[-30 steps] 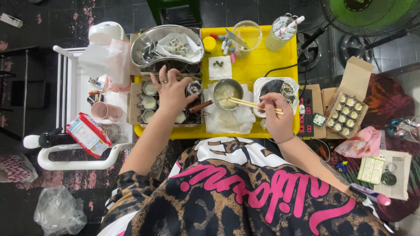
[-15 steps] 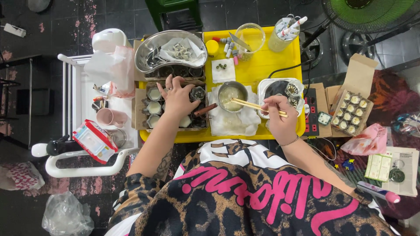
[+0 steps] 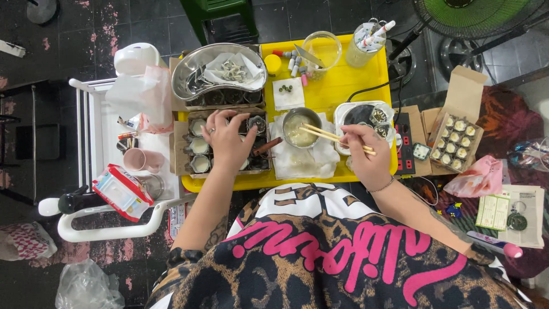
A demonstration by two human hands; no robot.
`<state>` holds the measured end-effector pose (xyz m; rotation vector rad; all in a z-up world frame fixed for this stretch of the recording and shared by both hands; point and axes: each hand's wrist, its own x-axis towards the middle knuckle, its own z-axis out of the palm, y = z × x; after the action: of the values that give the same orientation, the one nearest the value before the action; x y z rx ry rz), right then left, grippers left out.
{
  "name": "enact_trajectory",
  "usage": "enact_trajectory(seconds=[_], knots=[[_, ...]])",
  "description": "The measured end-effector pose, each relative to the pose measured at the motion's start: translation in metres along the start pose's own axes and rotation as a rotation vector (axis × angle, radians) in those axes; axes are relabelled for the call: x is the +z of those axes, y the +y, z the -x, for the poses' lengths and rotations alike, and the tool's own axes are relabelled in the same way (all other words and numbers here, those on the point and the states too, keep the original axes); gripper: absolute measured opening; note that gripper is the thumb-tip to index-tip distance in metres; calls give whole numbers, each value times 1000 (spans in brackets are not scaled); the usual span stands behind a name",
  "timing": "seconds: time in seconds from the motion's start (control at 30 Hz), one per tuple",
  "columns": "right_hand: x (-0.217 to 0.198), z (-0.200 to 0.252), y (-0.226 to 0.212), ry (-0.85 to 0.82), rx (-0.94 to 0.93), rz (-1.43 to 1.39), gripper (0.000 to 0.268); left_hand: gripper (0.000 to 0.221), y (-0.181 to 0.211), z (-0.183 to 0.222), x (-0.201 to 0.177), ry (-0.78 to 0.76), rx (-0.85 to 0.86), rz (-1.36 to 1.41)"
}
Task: The person stirs melted wax in a metal pot with chopsticks, then pours the wax into candle molds arranged in cartons on a yellow tray. They later pick up a finished candle and wipe it clean with a tissue.
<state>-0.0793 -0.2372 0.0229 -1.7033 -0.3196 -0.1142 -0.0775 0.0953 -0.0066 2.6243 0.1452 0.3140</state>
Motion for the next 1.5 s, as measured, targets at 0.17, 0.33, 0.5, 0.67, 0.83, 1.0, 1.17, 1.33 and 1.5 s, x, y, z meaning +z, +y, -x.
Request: enact_trajectory(seconds=[0.17,0.33,0.5,0.67,0.83,1.0,1.17,1.33,1.5], knots=[[2,-4,-9,-62,-3,108,19,33,20,9,-4,27,25,39],[-1,2,-14,-80,-8,165,19,32,44,4,-10,65,77,75],[-10,12,-13,-338,-277,352,24,26,114,-33,-23,-127,441,87],[-16,16,-8,-337,-333,372,24,44,169,-81,46,-272,803,54],[-21,17,-7,-362,-326,351,23,67,226,-110,103,-399,1119,-196],[-25,16,-9,-359,-328,326,23,57,245,-115,135,-508,1126,-298],[-31,14,-10,-339,-361,305,23,48,254,-119,133,-568,1157,-334],[-35,13,-9,-328,-346,236,22,38,249,-123,155,-524,1221,-354],[-36,14,-6,-320,-325,241,21,42,256,-123,142,-617,1149,-349]])
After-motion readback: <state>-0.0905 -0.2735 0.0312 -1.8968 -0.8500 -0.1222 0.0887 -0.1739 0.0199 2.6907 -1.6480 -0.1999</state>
